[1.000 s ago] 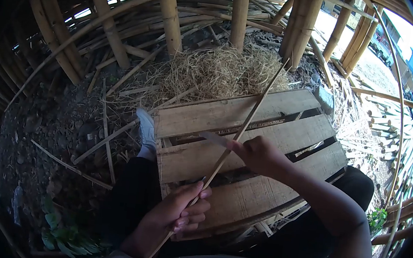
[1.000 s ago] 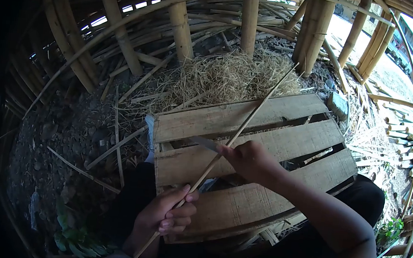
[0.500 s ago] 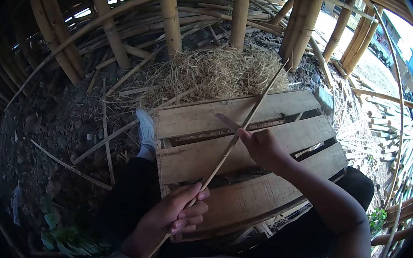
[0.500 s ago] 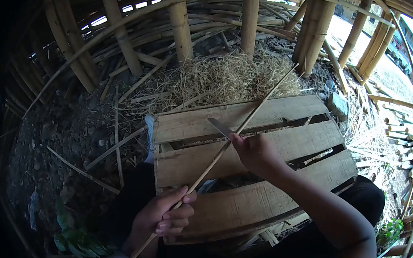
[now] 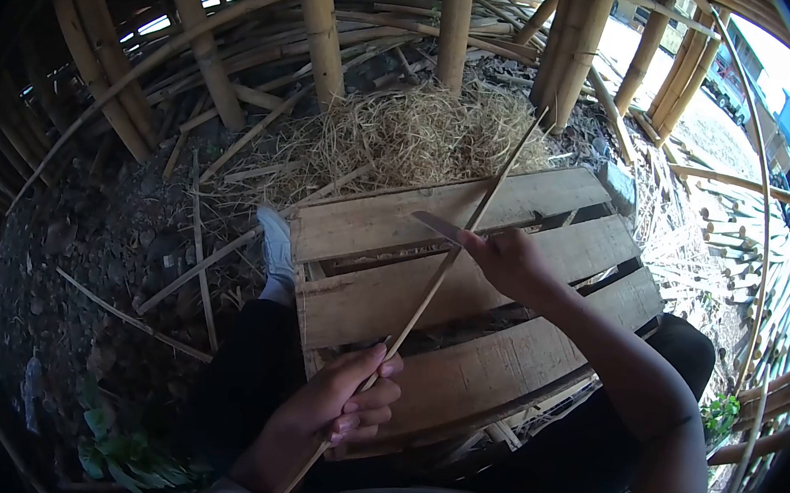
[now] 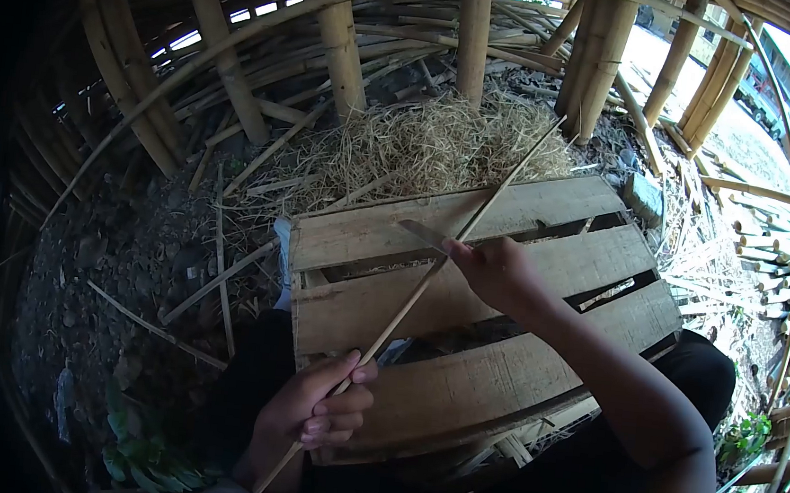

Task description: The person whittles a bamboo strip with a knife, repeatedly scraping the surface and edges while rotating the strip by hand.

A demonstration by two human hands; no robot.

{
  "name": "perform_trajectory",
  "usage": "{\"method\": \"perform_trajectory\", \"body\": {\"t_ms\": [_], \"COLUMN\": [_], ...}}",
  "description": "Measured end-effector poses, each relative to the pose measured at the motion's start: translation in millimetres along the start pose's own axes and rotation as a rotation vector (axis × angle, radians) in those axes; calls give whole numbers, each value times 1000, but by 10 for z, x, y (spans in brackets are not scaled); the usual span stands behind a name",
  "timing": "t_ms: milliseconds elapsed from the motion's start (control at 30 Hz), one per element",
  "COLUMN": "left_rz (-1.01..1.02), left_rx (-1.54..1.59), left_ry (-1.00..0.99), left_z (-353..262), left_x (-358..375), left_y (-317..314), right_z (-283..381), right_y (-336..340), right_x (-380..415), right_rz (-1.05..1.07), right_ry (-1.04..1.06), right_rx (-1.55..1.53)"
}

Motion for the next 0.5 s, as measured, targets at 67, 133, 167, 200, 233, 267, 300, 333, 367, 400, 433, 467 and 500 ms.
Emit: {"method": "perform_trajectory", "body": {"t_ms": [67, 133, 167, 200, 233, 267, 300, 333, 367, 400, 433, 467, 500], "left_rz": [4, -10, -12, -16, -21, -23, -3, 20, 20, 15, 12, 12, 23], "left_rx": [-24, -72, -77, -65, -47, -39, 8, 47, 45, 33, 20, 19, 43], "left_ry": [-17, -8, -5, -3, -2, -1, -3, -5, -8, 0, 10, 10, 6], "left_z": [-23, -53, -57, -47, -31, -15, -7, -21, -46, -62, -74, -72, -53], "left_x": [25, 133, 126, 100, 82, 60, 29, 13, 19, 40, 52, 39, 16], "left_y": [-21, -70, -71, -76, -70, -35, 12, 37, 42, 45, 48, 51, 52], "right_z": [-6, 14, 28, 42, 7, -12, 1, 28, 43, 60, 73, 73, 71], "right_y": [-30, -84, -32, 26, 49, 22, 8, 5, -78, -74, -75, -77, -15], "right_x": [36, 134, 145, 127, -6, -67, -89, -93, 56, 119, 161, 180, 86], "right_rz": [-66, -123, -65, -7, 19, 25, 1, -28, -37, -34, 22, 75, 96], "right_ry": [14, 33, 15, -3, -30, -33, -65, -96, 19, 23, 48, 70, -50], "right_rx": [-24, -77, -54, -27, 19, 24, -10, -49, -105, -105, -22, 60, 12]}}
Point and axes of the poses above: each hand's wrist, its own x-axis away from the middle knuckle, its own y-axis out of the back of the hand, z = x × y, the point moved 1 cm from there along -x, towards the middle knuckle, and after that the axes turned 14 degrees about -y, right-handed, at the moved point
